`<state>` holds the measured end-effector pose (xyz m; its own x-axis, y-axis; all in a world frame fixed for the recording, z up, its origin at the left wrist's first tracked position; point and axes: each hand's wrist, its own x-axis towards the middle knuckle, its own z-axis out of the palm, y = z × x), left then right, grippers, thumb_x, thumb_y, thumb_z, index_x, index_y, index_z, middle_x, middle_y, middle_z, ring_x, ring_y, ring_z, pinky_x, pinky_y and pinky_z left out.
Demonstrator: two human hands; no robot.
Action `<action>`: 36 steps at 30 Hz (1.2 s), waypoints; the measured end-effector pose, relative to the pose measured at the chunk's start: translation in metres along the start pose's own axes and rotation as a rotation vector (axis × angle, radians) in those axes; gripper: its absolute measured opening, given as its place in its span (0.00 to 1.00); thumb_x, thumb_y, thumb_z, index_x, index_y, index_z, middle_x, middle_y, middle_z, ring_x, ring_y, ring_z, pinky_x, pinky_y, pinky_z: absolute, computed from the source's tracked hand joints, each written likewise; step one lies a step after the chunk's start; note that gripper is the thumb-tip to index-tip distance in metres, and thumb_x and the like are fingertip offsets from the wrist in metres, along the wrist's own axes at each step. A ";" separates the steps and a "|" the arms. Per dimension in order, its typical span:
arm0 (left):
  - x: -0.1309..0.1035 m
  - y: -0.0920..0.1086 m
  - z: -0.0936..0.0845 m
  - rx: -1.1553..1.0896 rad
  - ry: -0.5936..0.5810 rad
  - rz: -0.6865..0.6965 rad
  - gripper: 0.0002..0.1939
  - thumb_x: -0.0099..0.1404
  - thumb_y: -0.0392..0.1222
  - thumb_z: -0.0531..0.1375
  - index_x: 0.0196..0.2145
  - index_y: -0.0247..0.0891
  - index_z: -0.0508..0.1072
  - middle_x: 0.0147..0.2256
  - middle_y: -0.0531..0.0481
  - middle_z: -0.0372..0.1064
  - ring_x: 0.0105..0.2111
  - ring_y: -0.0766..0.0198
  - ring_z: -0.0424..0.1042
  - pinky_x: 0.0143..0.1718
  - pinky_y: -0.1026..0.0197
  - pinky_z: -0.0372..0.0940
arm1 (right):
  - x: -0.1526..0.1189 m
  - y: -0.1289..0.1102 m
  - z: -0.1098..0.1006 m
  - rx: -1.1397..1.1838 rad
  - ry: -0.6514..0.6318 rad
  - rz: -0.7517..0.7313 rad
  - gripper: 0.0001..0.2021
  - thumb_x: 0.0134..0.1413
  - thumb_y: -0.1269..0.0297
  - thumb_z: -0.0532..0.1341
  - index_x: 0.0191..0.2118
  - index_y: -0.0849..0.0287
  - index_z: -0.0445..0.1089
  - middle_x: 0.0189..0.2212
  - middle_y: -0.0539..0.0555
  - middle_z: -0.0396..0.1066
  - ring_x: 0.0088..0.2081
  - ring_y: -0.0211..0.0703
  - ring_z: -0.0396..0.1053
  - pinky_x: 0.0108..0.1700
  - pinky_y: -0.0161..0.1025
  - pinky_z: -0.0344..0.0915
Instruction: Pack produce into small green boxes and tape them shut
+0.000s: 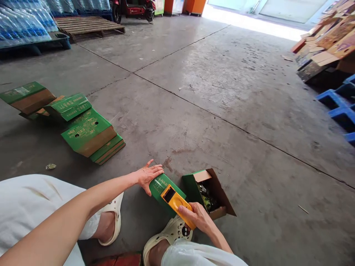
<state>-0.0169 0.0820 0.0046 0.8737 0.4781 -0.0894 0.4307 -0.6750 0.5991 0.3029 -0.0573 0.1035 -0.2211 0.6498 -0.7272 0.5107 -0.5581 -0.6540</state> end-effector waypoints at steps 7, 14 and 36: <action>0.020 0.043 0.021 0.142 -0.024 0.009 0.68 0.46 0.65 0.73 0.75 0.33 0.49 0.70 0.26 0.56 0.72 0.30 0.51 0.73 0.34 0.20 | -0.003 -0.008 0.001 -0.061 0.045 -0.051 0.32 0.47 0.28 0.63 0.24 0.58 0.65 0.18 0.48 0.61 0.21 0.38 0.62 0.23 0.34 0.56; 0.028 0.065 0.029 0.122 -0.001 0.026 0.62 0.48 0.57 0.69 0.74 0.33 0.51 0.67 0.29 0.61 0.68 0.30 0.56 0.73 0.36 0.21 | -0.013 -0.013 0.005 -0.078 0.071 -0.033 0.30 0.48 0.31 0.62 0.23 0.58 0.64 0.18 0.49 0.60 0.22 0.38 0.59 0.23 0.34 0.53; -0.012 0.050 0.017 0.122 -0.024 -0.033 0.66 0.40 0.57 0.73 0.72 0.35 0.53 0.65 0.30 0.62 0.68 0.34 0.57 0.74 0.38 0.18 | -0.051 0.017 -0.027 -0.202 0.060 0.006 0.30 0.50 0.31 0.61 0.23 0.57 0.63 0.20 0.49 0.54 0.25 0.39 0.48 0.28 0.42 0.44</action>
<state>-0.0017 0.0330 0.0228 0.8631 0.4886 -0.1277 0.4825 -0.7231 0.4943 0.3454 -0.0863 0.1349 -0.1711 0.6799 -0.7131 0.6693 -0.4509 -0.5905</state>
